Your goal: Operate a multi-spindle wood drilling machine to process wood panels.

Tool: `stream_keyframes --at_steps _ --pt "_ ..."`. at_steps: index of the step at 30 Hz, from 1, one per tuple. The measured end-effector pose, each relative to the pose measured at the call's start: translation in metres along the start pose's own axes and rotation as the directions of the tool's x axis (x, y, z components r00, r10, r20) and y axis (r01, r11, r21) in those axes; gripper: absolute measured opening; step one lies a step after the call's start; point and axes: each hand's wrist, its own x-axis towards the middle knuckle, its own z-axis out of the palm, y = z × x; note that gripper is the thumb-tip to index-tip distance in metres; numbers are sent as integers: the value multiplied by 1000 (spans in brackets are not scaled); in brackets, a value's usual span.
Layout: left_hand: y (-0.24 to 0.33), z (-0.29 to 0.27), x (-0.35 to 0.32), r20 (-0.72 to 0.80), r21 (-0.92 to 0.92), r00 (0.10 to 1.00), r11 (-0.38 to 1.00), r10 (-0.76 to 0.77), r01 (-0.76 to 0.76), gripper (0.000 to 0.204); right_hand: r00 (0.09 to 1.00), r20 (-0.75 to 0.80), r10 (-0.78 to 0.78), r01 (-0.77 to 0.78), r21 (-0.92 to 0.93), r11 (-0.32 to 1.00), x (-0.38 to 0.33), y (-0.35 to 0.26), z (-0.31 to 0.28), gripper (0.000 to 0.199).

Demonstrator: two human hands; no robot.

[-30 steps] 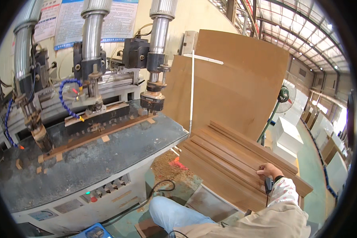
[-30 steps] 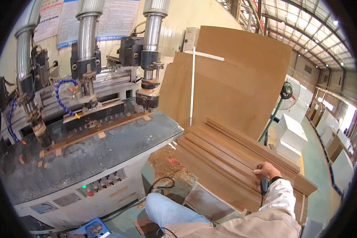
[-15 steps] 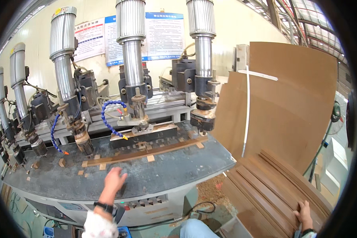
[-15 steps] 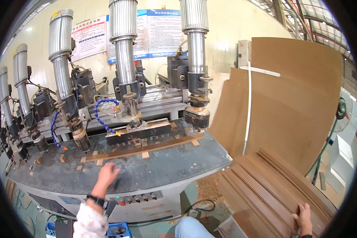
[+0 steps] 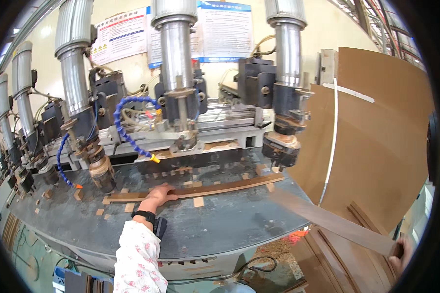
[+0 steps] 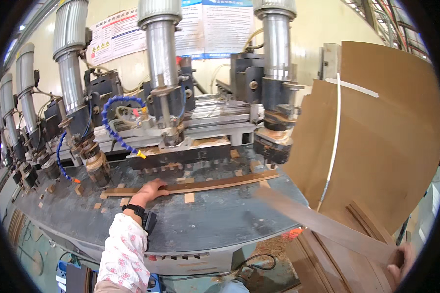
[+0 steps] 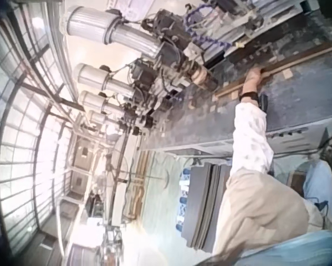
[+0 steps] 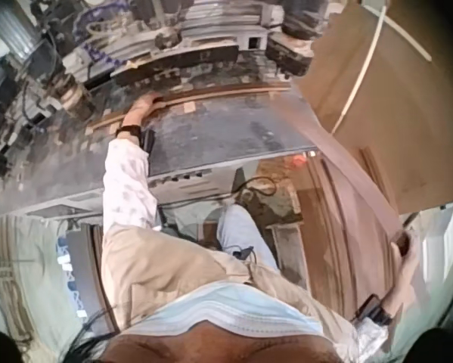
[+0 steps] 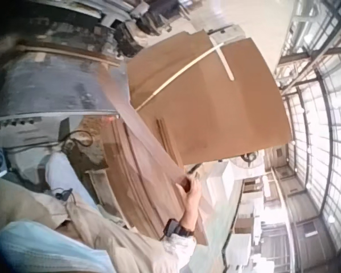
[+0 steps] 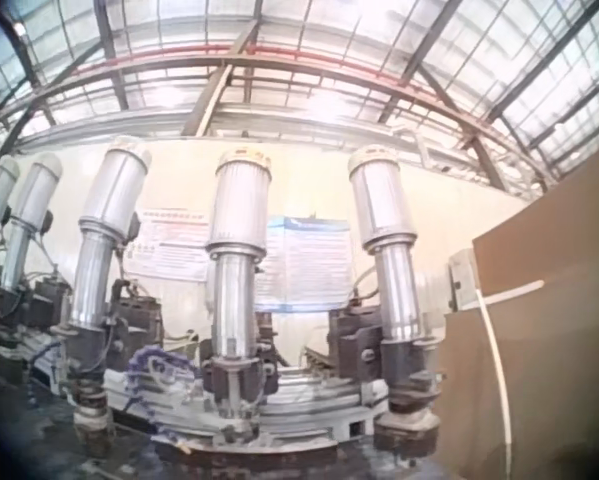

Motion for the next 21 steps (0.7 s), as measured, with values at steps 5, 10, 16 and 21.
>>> stream_keyframes --at_steps 5,10,16,21 --pt "12 -29 -68 367 -501 924 860 111 96 47 835 171 -523 507 133 852 119 -86 88 49" --pt "-9 -64 -266 708 -611 706 495 -9 618 51 327 806 -493 291 411 864 195 -189 206 36" --pt "16 -41 -525 744 -608 623 142 -243 781 53 51 851 -522 169 508 845 199 -280 319 41" --pt "102 27 -576 640 -693 485 -175 -596 700 39 245 471 -848 458 714 529 187 -331 379 36"
